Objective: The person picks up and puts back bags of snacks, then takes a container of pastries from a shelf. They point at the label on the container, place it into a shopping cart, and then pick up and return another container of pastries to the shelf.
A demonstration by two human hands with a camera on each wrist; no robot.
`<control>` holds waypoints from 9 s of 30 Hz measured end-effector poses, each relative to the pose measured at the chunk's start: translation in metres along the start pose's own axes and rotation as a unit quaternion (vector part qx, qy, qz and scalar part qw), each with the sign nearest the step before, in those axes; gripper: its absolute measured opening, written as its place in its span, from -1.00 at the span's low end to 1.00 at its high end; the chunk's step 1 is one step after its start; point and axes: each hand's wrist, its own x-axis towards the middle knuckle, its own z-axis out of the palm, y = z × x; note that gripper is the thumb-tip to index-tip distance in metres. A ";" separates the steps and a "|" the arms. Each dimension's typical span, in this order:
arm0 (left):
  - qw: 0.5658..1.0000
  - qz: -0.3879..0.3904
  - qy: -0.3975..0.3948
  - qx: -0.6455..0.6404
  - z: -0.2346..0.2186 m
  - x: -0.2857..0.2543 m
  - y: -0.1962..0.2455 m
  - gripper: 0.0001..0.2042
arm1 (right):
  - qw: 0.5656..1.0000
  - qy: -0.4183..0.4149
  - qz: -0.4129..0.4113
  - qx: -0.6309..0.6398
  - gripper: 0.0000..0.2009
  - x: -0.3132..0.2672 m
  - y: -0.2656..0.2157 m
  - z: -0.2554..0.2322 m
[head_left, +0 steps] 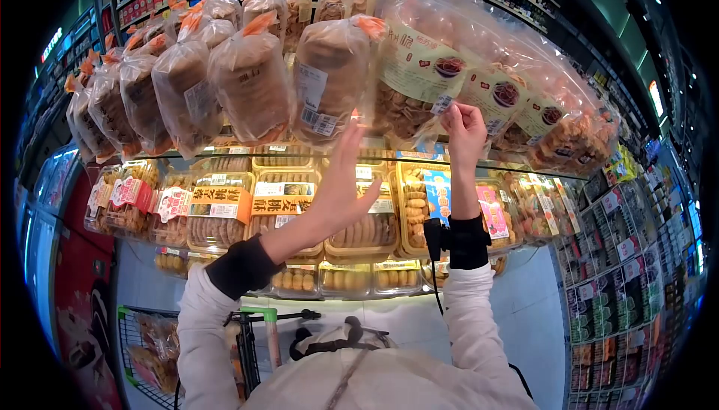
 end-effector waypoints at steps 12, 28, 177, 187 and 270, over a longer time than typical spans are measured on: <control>0.989 -0.088 -0.046 -0.105 0.048 0.051 -0.004 -0.21 | 1.000 -0.003 -0.004 0.021 -0.90 -0.003 -0.011 0.001; 0.911 0.351 0.149 -0.157 -0.121 -0.036 0.106 -0.50 | 0.894 -0.163 -0.416 0.033 -0.73 -0.082 -0.190 -0.022; 0.957 -0.161 0.243 0.003 -0.113 -0.002 -0.116 -0.30 | 0.918 -0.341 0.202 0.005 -0.79 -0.215 -0.024 -0.018; 0.960 -0.159 0.232 0.010 -0.115 -0.003 -0.121 -0.29 | 0.919 -0.339 0.201 0.017 -0.79 -0.215 -0.023 -0.015; 0.545 -0.721 0.044 0.426 0.049 -0.530 0.232 -0.68 | 0.699 -0.633 -0.312 -0.119 -0.81 -0.480 0.004 0.061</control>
